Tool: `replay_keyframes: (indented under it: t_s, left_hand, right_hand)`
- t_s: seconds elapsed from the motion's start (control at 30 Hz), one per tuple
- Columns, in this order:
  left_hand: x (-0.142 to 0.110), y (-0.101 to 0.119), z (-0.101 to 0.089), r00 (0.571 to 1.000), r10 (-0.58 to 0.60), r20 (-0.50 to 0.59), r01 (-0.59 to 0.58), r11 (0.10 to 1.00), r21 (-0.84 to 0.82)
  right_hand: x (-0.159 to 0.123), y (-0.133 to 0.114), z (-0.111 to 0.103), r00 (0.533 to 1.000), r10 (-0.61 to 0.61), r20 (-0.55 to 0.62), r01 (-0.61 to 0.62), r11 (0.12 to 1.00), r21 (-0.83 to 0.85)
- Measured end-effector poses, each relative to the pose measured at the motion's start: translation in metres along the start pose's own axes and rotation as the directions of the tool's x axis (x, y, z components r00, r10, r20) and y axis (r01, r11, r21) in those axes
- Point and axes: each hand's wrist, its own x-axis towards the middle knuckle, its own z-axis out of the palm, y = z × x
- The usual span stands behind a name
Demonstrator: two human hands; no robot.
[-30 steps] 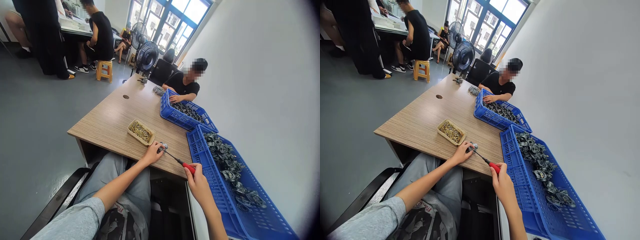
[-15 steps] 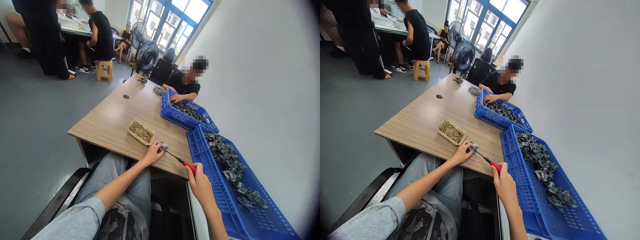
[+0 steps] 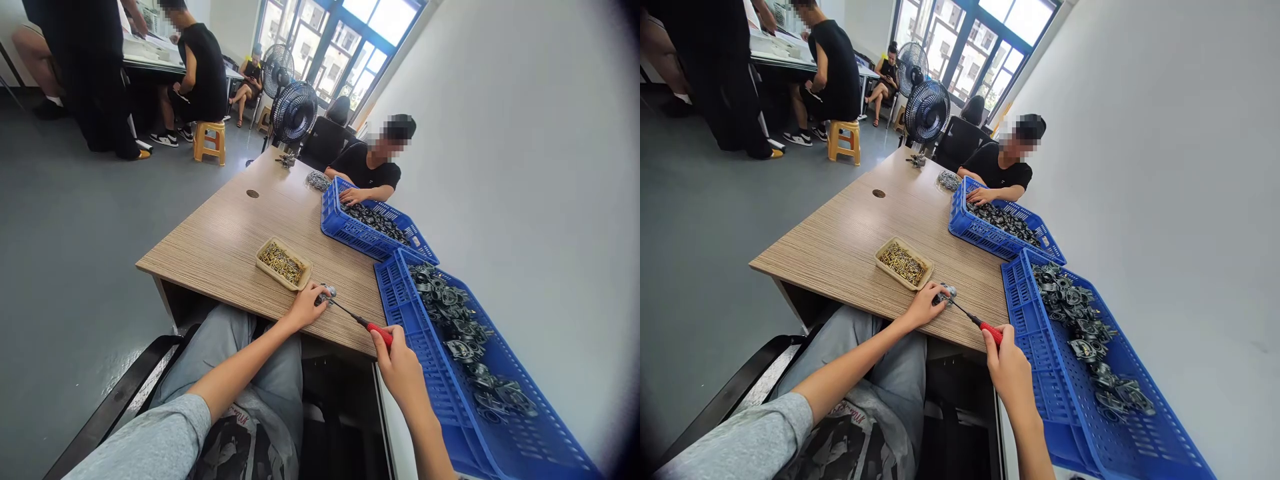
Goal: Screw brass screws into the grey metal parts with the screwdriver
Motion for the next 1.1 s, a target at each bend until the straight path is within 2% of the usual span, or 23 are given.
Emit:
replay_keyframes:
  t_s: [0.2, 0.4, 0.6, 0.8, 1.0, 1.1]
  left_hand:
    - [0.0005, 0.0001, 0.0000, 1.000, 0.006, -0.005, -0.006, 1.000, 0.001]
    - [0.0003, -0.0014, 0.0006, 1.000, -0.002, -0.001, 0.002, 1.000, 0.004]
    - [0.0009, -0.0028, 0.0017, 1.000, 0.006, -0.011, -0.006, 1.000, 0.007]
    - [0.0010, -0.0040, 0.0024, 1.000, 0.019, -0.022, -0.019, 1.000, 0.007]
    - [0.0004, -0.0038, 0.0028, 0.999, 0.014, -0.029, -0.014, 1.000, -0.007]
    - [0.0005, -0.0042, 0.0030, 1.000, 0.004, -0.021, -0.004, 1.000, -0.008]
  right_hand:
    - [0.0025, 0.0045, 0.0037, 0.989, -0.146, -0.041, 0.151, 0.969, 0.194]
    - [0.0041, 0.0030, 0.0012, 1.000, -0.005, -0.021, 0.007, 0.998, 0.062]
    - [0.0037, 0.0018, 0.0003, 0.992, -0.126, -0.030, 0.130, 0.972, 0.197]
    - [0.0048, 0.0014, 0.0000, 1.000, 0.000, -0.024, 0.002, 0.999, 0.050]
    - [0.0053, 0.0057, 0.0028, 0.991, -0.130, -0.015, 0.131, 0.968, 0.216]
    - [0.0056, 0.0069, 0.0033, 0.997, -0.072, -0.015, 0.073, 0.986, 0.153]
